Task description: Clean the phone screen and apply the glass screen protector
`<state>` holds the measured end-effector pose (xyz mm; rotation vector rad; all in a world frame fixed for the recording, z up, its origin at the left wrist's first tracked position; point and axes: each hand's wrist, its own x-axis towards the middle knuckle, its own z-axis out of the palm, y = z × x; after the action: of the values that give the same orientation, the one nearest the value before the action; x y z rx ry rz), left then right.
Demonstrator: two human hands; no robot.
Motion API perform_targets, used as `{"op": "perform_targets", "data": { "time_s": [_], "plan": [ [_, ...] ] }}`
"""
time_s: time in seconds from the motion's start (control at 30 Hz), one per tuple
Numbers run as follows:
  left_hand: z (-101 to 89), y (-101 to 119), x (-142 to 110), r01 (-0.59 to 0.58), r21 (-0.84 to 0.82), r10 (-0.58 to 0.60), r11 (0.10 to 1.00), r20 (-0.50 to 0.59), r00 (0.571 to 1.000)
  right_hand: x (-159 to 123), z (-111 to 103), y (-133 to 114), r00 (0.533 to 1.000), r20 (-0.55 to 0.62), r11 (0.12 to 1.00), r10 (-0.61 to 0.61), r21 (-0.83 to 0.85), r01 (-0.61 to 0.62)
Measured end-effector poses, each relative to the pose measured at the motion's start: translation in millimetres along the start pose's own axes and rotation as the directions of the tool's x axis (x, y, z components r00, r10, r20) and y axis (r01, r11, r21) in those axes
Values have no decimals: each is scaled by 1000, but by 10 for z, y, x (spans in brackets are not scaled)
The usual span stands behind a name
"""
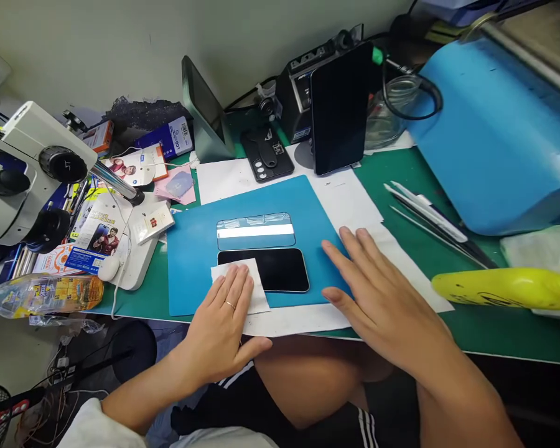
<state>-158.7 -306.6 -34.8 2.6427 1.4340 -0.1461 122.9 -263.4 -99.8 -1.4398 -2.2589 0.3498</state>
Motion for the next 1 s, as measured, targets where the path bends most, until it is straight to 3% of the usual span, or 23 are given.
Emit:
{"op": "perform_targets", "data": {
  "time_s": [0.23,0.4,0.47,0.67,0.83,1.0],
  "plan": [
    [2,-36,76,37,-1,-37,999,-6,999,17,24,-1,998,14,998,61,13,-61],
    [27,-10,-8,2,-20,-3,1000,-31,1000,21,18,-6,999,13,999,51,-2,-51],
    [25,-21,11,16,-26,-16,1000,-1,1000,21,14,-10,998,11,998,63,-9,-63],
    [14,-28,52,42,-35,-43,999,-45,998,38,6,-15,999,1,999,38,1,-38],
    [2,-32,75,51,-34,-51,998,-2,999,57,-17,-32,999,-5,999,50,-17,-50],
    [19,-39,9,8,-34,-9,999,-35,999,73,-45,-51,999,7,999,45,-14,-45]
  ]
}}
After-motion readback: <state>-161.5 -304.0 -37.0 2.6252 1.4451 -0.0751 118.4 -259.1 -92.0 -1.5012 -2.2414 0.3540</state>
